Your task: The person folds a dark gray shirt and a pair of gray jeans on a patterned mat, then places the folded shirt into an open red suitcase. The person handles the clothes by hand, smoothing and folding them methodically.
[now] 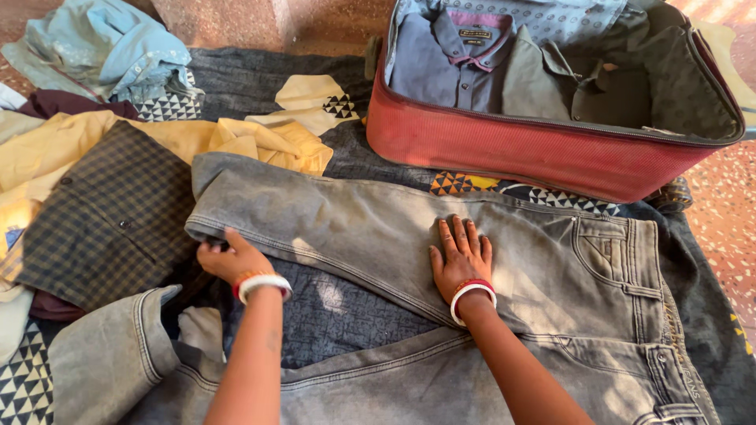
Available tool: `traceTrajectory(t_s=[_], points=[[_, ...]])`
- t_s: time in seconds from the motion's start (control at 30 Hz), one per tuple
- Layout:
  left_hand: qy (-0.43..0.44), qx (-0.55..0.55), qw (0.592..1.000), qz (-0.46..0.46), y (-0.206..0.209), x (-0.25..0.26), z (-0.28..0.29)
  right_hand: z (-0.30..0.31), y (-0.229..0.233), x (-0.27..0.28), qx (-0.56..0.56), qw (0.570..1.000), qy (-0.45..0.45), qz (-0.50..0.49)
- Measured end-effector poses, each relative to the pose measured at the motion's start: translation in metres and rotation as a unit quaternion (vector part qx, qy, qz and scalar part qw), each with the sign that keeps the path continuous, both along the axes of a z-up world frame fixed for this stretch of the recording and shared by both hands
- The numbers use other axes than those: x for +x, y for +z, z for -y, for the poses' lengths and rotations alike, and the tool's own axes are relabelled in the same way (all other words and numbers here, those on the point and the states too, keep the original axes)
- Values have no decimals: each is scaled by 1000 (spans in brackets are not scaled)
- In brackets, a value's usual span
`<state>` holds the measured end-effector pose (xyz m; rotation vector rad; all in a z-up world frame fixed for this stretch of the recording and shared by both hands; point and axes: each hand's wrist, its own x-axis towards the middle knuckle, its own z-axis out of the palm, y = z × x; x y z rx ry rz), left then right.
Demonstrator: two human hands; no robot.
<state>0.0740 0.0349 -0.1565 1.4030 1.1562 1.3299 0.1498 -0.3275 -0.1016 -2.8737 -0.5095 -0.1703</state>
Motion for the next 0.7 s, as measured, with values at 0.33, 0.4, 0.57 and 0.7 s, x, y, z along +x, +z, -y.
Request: traceTrajectory(t_s=[0.33,0.4,0.57,0.7], points=[[-191,-321,902,218,66,34,-33,-1,3,-1,-2,1000,-2,-6],[-249,-255,911,206,78,34,-36,-1,4,-1,-8,1000,-4,-11],[-160,262,952,9,113,17,-35,-1,4,0,-9,1000,-5,-14],[-80,277,940,-184,130,-16,-6,-3,6,0,-13,1000,-10,-23]])
